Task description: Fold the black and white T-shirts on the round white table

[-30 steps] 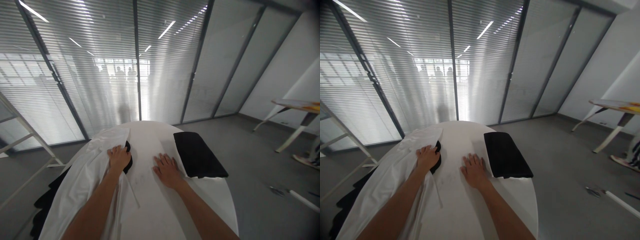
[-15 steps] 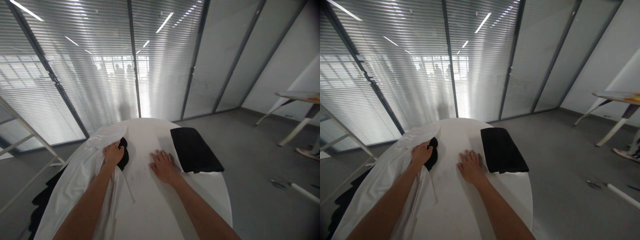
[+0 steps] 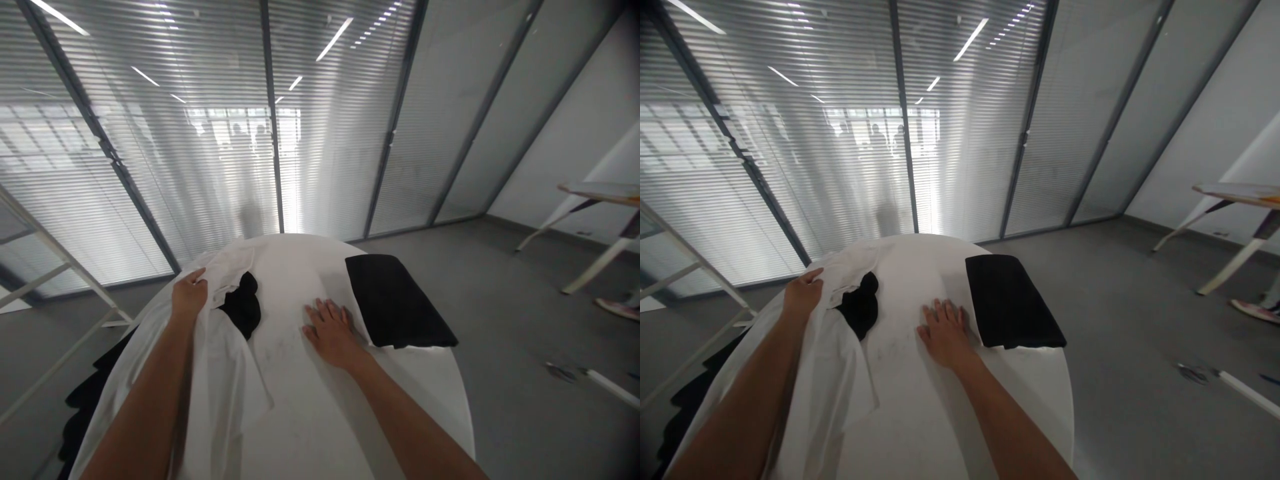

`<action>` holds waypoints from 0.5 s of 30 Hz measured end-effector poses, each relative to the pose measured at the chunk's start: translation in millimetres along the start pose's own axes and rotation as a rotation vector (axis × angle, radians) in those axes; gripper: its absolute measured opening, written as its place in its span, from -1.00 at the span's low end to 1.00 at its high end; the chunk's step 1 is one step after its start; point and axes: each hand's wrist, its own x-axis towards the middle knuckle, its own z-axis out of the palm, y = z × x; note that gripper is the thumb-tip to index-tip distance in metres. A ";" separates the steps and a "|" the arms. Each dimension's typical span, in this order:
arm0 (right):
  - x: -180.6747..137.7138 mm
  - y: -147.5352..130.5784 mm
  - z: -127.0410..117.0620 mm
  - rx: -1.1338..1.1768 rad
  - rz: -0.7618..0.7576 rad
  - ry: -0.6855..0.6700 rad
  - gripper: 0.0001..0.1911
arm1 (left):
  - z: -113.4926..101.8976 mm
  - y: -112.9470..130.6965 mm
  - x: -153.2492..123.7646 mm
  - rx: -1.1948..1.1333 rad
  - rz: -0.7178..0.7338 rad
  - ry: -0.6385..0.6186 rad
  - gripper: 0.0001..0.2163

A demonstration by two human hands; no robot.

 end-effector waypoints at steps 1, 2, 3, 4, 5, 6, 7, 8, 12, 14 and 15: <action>0.3 -0.2 0.2 -0.003 0.003 -0.001 -0.41 | -3.4 -5.2 2.4 -0.002 -0.001 -0.010 -0.58; 0.6 -0.3 0.4 -0.007 0.006 -0.002 -0.41 | -6.1 -10.2 4.4 0.002 -0.008 -0.020 -0.59; 0.8 -0.6 0.5 -0.012 0.010 -0.002 -0.41 | -7.9 -14.7 6.0 0.018 -0.014 -0.027 -0.60; 1.0 -0.8 0.5 -0.016 0.011 -0.003 -0.41 | -8.7 -18.6 7.2 0.045 -0.019 -0.034 -0.61; 1.1 -1.1 0.4 -0.020 0.011 -0.007 -0.41 | -8.5 -21.6 8.0 0.078 -0.025 -0.035 -0.61; 1.1 -1.3 0.2 -0.024 0.012 -0.009 -0.41 | -7.3 -23.7 8.3 0.111 -0.032 -0.034 -0.61; 1.1 -1.6 -0.1 -0.027 0.012 -0.012 -0.41 | -5.4 -24.9 8.3 0.140 -0.036 -0.038 -0.61; 1.1 -1.8 -0.4 -0.032 0.011 -0.014 -0.41 | -2.9 -25.3 8.0 0.156 -0.039 -0.043 -0.61; 0.9 -2.3 -2.0 -0.050 0.006 -0.011 -0.40 | 7.6 -21.5 3.5 0.194 -0.027 -0.119 -0.60; 0.9 -2.4 -2.7 -0.049 0.004 -0.018 -0.40 | 10.9 -17.5 -0.5 0.213 -0.010 -0.154 -0.59; 0.9 -2.5 -2.9 -0.046 0.005 -0.023 -0.40 | 11.8 -15.1 -2.8 0.221 -0.001 -0.166 -0.59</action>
